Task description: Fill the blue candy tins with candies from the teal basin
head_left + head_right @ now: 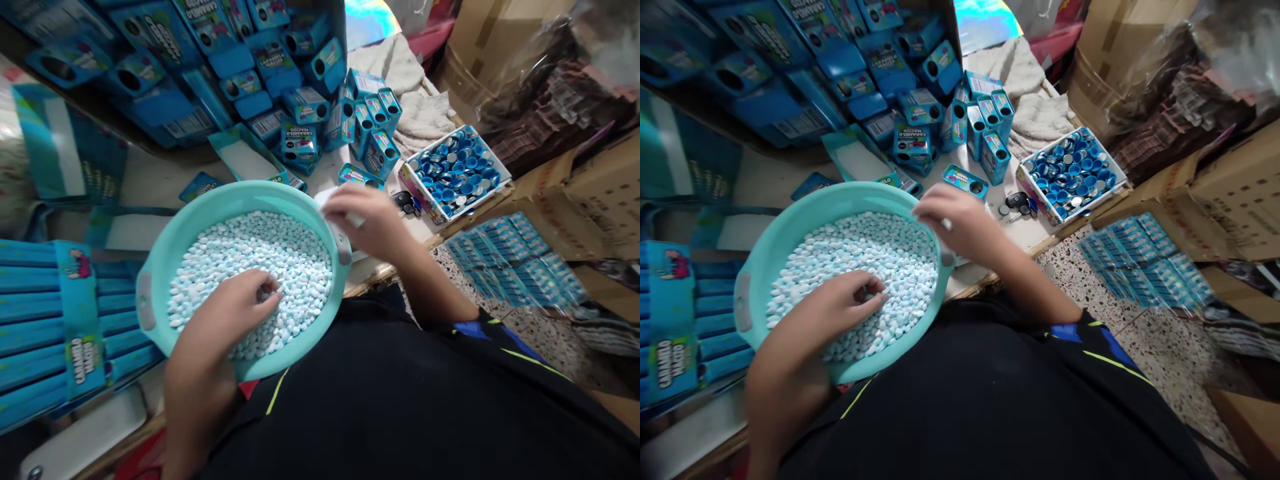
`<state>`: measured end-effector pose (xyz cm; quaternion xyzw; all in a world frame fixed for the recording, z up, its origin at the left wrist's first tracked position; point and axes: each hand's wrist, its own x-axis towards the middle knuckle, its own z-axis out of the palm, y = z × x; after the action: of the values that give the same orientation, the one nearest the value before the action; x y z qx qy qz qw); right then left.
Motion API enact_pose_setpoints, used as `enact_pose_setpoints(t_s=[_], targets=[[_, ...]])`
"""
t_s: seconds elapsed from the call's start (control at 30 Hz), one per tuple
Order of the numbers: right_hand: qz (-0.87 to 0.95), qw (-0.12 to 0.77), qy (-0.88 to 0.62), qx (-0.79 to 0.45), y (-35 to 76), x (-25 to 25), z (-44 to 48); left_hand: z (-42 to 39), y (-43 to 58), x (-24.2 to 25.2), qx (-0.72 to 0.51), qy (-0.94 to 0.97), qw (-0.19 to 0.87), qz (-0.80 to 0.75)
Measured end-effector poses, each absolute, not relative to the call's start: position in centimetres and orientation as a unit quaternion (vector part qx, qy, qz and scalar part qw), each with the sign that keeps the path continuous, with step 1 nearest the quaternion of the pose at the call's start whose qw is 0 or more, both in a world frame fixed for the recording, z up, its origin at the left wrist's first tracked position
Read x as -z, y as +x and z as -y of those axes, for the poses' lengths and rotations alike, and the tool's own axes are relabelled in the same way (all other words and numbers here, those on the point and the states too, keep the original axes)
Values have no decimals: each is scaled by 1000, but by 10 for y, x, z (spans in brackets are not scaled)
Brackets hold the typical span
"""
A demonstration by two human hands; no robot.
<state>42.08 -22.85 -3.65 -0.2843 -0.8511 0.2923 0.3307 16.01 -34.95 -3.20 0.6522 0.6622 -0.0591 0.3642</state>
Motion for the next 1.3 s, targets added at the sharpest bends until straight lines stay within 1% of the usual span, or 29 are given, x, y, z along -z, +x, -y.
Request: enact_pose_setpoints(t_s=[0.07, 0.13, 0.23, 0.43, 0.6, 0.73, 0.97, 1.13, 1.3], targets=[[823, 362, -369, -236, 451, 30, 206, 350, 160, 32, 61, 651, 361, -665], [812, 356, -417, -199, 473, 25, 188, 351, 160, 32, 63, 652, 358, -665], [822, 331, -429, -177, 484, 25, 176, 351, 159, 33, 61, 653, 358, -665], [836, 307, -416, -186, 473, 36, 178, 353, 158, 32, 55, 645, 358, -673], [817, 356, -421, -171, 484, 33, 185, 352, 160, 32, 54, 640, 360, -677], [785, 379, -463, -160, 505, 40, 196, 350, 160, 32, 60, 638, 365, -675], [745, 365, -526, -189, 535, 67, 218, 348, 158, 35, 77, 640, 372, -668], [740, 357, -542, -179, 538, 70, 223, 346, 159, 33, 77, 637, 369, -672], [750, 364, -522, -180, 528, 71, 219, 346, 160, 29, 64, 642, 364, -672]])
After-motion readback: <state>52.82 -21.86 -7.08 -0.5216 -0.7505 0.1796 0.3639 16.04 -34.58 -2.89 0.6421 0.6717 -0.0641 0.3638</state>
